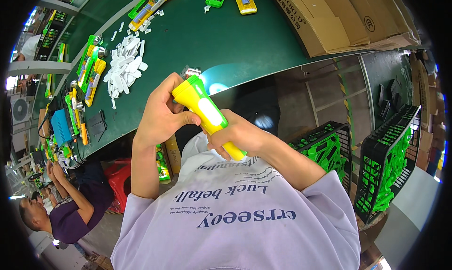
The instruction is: The person assembles flashlights at a workbench by picking up casing components, inserting switch buttons, pressing the housing halves together, and turning on the lights.
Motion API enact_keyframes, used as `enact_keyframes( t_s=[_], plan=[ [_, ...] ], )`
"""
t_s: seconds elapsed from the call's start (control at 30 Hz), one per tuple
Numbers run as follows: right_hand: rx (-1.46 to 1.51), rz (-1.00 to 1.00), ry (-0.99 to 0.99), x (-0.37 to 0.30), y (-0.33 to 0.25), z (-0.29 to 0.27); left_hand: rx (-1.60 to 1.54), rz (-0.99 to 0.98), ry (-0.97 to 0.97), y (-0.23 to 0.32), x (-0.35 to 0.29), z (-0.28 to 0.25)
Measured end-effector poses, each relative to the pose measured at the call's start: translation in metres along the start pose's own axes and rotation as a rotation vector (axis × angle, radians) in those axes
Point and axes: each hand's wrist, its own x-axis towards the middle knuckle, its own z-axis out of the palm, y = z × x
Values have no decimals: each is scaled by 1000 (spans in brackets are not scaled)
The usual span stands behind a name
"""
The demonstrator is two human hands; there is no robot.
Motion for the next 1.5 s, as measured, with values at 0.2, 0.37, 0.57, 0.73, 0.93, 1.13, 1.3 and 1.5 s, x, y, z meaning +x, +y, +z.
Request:
enact_keyframes(
  t_s=[0.2, 0.37, 0.57, 0.73, 0.93, 1.13, 1.3, 1.5],
  plan=[
    [5, -8, -14, 1, 3, 0, 111, -53, -28, 9, -3, -3],
    [17, 5, -26, 2, -3, -3, 157, -54, 0, 11, -5, -5],
    [-1013, -389, 234, 9, -26, -15, 734, 257, 331, 42, -17, -23],
    [-1850, -319, 282, 1, -76, 22, 1153, 319, -252, 75, -16, -34],
    [-1693, -1182, 623, 3, -101, 34, 1091, 135, 63, 76, 21, -107],
    [-1534, -821, 936, 64, -42, -44, 1177, -6, 697, 55, 123, -306],
    [-1665, -517, 1049, 87, -50, -46, 1137, -445, 733, 9, 208, -479],
    [-1677, -412, 1041, 91, -55, -55, 1361, -837, 414, -20, 289, -544]
  ],
)
